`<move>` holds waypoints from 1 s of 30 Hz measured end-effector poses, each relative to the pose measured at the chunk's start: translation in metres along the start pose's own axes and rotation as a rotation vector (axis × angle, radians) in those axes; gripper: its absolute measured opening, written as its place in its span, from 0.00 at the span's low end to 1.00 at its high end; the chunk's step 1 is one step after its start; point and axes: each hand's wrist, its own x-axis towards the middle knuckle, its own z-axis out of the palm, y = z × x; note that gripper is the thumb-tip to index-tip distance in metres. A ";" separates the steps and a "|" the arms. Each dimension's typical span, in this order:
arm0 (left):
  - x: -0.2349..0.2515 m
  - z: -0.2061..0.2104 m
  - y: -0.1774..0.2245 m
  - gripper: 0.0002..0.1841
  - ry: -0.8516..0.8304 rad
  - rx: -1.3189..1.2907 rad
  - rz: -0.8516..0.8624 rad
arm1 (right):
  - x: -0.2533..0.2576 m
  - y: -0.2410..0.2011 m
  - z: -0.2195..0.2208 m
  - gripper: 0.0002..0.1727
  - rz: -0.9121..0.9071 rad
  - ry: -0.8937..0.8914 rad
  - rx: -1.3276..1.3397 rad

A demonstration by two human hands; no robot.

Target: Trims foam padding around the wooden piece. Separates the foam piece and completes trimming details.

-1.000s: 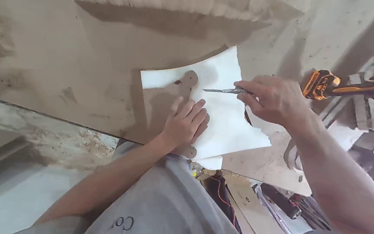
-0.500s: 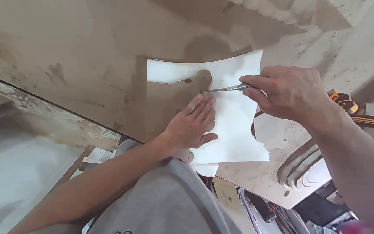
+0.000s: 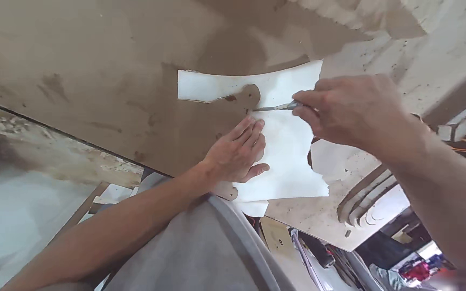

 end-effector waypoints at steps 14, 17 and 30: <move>-0.001 -0.002 0.002 0.44 -0.013 -0.040 -0.017 | 0.028 0.011 -0.029 0.24 -0.122 -0.051 -0.152; 0.002 0.000 0.000 0.44 0.016 -0.011 -0.014 | 0.037 0.015 -0.039 0.25 -0.125 -0.059 -0.185; 0.001 0.001 0.001 0.42 -0.006 -0.057 -0.004 | 0.011 0.035 -0.059 0.23 0.105 -0.018 0.532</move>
